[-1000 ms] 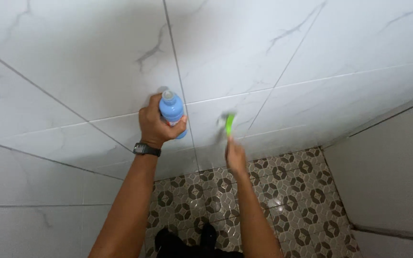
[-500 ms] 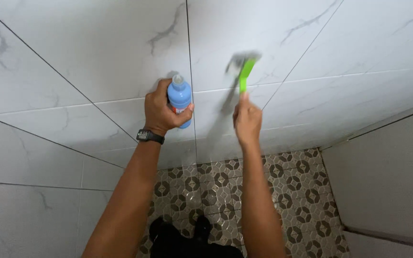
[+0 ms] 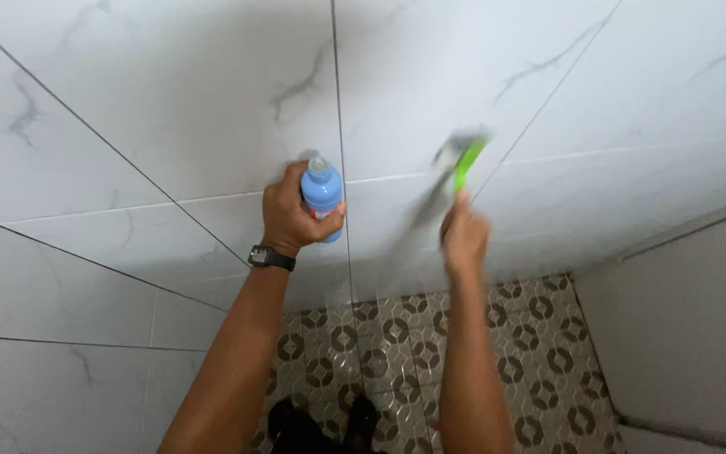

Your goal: Scrubbing bathroom wall tiles and grout with a cleaning brush and solution.

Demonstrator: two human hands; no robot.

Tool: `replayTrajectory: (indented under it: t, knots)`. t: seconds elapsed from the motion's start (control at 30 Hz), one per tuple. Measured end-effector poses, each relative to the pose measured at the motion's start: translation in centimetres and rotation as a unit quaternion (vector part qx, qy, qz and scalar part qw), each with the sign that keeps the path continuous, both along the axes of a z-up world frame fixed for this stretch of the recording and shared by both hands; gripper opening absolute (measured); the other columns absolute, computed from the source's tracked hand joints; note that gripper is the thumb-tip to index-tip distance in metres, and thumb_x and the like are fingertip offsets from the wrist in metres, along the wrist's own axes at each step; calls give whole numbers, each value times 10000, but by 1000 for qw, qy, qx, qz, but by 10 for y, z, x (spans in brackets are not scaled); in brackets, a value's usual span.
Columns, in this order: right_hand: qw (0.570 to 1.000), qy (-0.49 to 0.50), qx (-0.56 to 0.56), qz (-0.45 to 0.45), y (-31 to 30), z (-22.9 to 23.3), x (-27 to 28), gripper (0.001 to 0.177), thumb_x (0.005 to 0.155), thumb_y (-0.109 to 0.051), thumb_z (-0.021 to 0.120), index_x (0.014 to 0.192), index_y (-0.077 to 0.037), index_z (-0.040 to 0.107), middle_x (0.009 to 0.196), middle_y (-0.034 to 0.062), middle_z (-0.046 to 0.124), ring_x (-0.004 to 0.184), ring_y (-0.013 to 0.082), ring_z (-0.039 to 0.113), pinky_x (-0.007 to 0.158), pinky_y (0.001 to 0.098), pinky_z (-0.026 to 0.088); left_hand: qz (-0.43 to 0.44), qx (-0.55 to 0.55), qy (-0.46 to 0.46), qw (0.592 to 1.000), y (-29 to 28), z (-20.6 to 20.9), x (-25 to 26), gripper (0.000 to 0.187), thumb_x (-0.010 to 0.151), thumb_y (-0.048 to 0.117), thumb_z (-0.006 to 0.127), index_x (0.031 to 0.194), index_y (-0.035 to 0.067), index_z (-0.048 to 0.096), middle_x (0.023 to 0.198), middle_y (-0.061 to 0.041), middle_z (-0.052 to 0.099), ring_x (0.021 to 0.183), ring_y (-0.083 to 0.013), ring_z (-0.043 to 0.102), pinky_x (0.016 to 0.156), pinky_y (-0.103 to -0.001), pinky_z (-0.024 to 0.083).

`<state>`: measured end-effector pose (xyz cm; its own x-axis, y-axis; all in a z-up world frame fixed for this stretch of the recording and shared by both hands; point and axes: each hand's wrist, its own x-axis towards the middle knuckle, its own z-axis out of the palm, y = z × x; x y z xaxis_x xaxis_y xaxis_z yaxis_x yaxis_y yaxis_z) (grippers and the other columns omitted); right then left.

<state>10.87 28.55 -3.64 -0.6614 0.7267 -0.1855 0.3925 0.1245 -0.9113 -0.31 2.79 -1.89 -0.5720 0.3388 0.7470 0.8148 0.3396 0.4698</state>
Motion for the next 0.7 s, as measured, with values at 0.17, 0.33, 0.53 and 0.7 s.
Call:
replayTrajectory:
  t: [0.17, 0.33, 0.53, 0.7]
  knots:
    - [992, 123, -20, 14, 18, -10, -10, 594, 1069, -521, 367, 589, -178, 439, 481, -41, 410, 372, 108, 347, 334, 304, 281, 12, -7, 5, 1000, 3, 3, -1, 622, 808, 438, 805, 1230, 52, 560, 935, -101, 721, 798, -259, 766, 722, -366, 652]
    - [993, -105, -43, 26, 9, -178, 29, 644, 1088, -564, 266, 609, -166, 433, 514, -60, 364, 403, 121, 288, 364, 326, 250, 14, -20, -1, 1000, 0, -6, -4, 634, 792, 443, 801, 1235, 58, 562, 933, -95, 728, 783, -252, 769, 715, -361, 654]
    - [989, -135, -57, 15, 28, -136, 25, 605, 1076, -559, 340, 633, -165, 465, 538, -50, 385, 415, 104, 311, 374, 305, 262, 19, -5, -1, 1000, 1, 8, 1, 636, 783, 435, 807, 1239, 62, 565, 952, -113, 729, 772, -261, 768, 694, -364, 647]
    - [996, 72, -38, -28, 57, -3, 10, 544, 1046, -474, 438, 596, -171, 483, 490, -18, 441, 374, 135, 360, 343, 316, 275, 7, -35, -28, 999, -7, 9, 5, 630, 776, 427, 831, 1221, 78, 553, 964, -106, 728, 824, -274, 768, 740, -379, 645]
